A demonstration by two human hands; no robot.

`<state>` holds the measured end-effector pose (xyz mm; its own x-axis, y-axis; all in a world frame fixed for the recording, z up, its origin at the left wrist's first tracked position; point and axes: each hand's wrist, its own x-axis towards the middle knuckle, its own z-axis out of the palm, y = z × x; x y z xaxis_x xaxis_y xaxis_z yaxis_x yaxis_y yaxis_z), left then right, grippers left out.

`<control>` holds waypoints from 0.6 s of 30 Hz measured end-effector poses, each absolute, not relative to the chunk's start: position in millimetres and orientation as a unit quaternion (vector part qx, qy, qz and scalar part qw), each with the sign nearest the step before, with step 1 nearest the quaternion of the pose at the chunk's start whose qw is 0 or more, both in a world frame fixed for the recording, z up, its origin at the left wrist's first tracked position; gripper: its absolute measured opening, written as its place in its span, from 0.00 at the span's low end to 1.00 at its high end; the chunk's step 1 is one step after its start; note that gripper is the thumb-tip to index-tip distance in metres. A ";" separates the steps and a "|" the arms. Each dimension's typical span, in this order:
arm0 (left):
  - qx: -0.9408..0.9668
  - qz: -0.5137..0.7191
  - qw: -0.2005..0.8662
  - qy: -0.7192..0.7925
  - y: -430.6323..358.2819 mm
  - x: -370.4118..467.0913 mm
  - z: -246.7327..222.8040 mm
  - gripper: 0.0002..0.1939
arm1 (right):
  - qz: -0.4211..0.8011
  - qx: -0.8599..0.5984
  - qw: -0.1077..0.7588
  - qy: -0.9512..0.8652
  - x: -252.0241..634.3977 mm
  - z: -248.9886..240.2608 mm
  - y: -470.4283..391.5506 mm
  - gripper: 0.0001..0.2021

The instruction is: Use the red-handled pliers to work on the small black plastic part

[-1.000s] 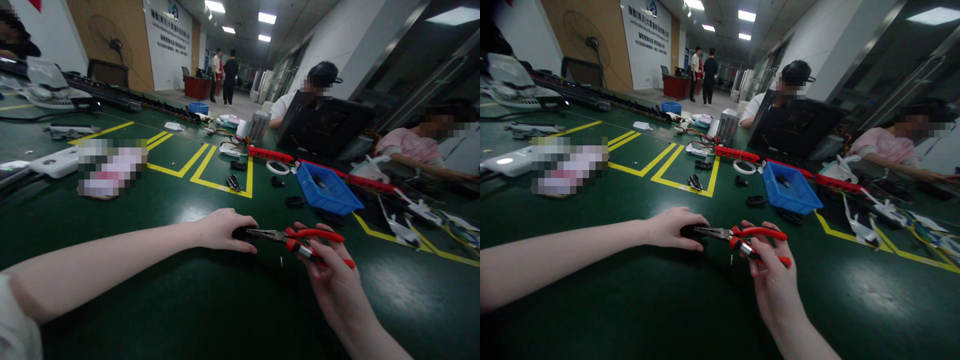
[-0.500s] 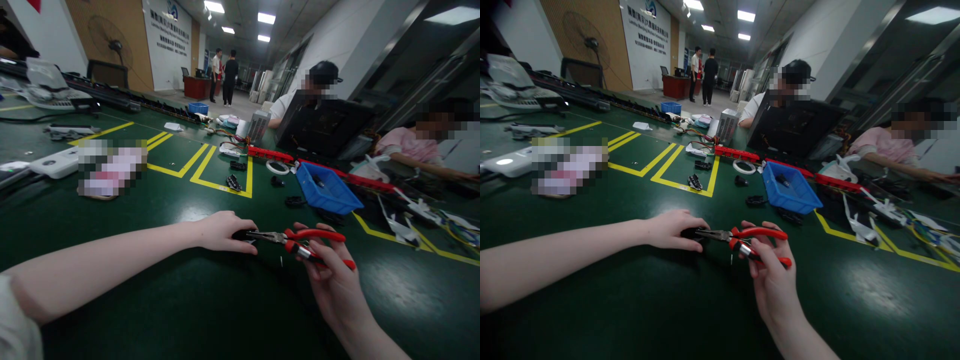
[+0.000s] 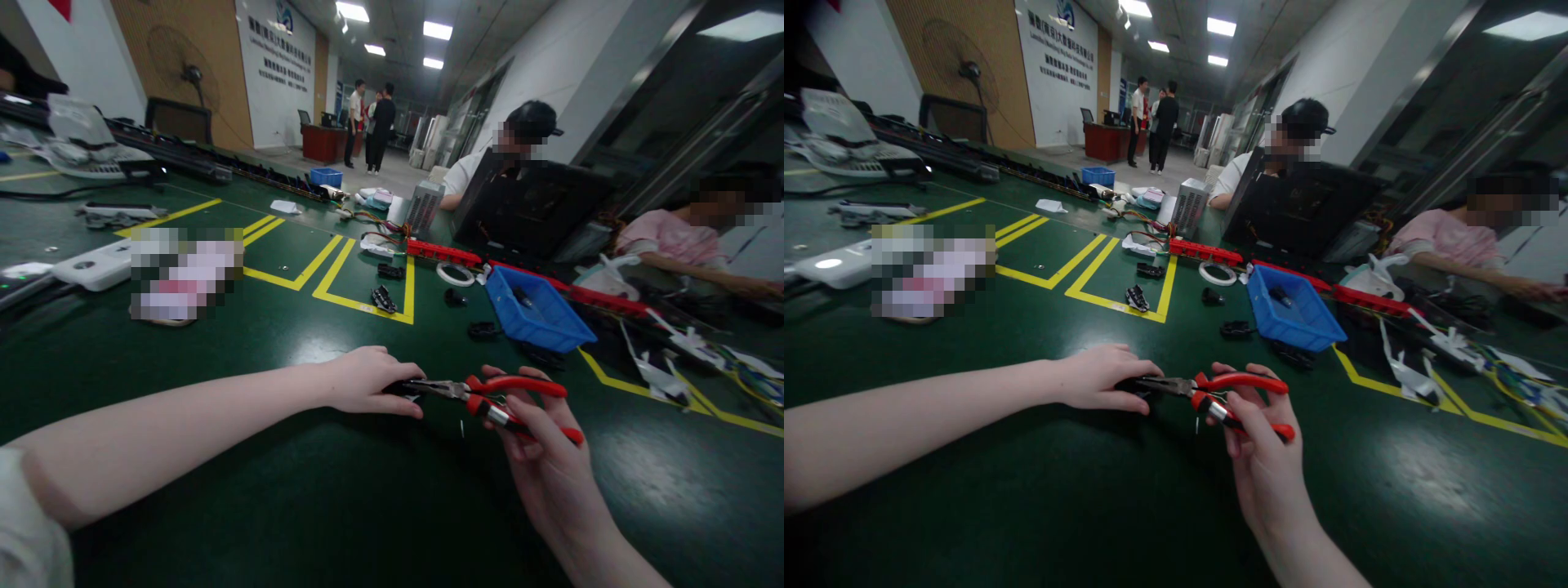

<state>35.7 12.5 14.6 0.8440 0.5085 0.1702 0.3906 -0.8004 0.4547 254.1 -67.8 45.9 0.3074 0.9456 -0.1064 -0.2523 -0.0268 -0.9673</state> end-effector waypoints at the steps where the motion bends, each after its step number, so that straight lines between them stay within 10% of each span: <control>1: 0.938 0.142 0.202 0.242 12.5 35.7 14.9 0.24 | 0.485 -0.525 0.615 -0.332 253.6 46.6 -68.1 0.27; 18: 0.945 0.147 0.173 0.234 12.0 35.5 15.4 0.23 | 0.482 -0.523 0.607 -0.354 254.4 47.5 -69.1 0.27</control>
<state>35.5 12.0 15.4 0.8476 0.4925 0.1975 0.3909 -0.8312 0.3953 254.4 -69.1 47.5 0.2848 0.9557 -0.0748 -0.2156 -0.0122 -0.9764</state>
